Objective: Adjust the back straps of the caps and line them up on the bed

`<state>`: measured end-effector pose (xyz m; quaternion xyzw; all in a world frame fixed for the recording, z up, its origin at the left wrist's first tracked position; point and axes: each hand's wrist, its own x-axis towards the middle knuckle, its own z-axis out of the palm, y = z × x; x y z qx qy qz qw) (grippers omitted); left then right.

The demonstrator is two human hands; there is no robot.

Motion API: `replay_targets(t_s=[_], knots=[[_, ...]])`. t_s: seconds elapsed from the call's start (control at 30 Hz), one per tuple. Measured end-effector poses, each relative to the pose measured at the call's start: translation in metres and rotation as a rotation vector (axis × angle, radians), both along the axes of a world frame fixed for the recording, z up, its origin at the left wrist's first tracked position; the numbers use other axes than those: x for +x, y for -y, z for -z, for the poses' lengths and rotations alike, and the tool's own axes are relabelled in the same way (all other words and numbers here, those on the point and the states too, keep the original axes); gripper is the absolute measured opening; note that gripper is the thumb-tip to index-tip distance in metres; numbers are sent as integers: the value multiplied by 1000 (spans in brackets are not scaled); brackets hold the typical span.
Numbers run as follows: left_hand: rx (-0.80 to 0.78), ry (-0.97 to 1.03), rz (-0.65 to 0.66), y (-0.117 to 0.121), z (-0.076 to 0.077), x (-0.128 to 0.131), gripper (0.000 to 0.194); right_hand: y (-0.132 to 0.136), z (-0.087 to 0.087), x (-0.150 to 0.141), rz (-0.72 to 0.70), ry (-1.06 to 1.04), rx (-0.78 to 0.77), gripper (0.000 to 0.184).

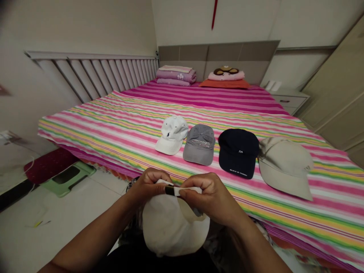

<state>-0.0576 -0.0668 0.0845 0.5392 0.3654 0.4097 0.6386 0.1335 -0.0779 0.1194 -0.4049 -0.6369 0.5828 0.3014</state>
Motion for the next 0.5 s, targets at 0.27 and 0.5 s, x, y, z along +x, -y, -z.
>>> replay_targets(t_s=[0.27, 0.5], knots=[[-22, 10, 12, 0, 1, 0, 24, -2, 5, -2, -1, -33, -27, 26], [-51, 6, 15, -1, 2, 0, 23, -4, 6, 0, -15, -25, -16, 23]])
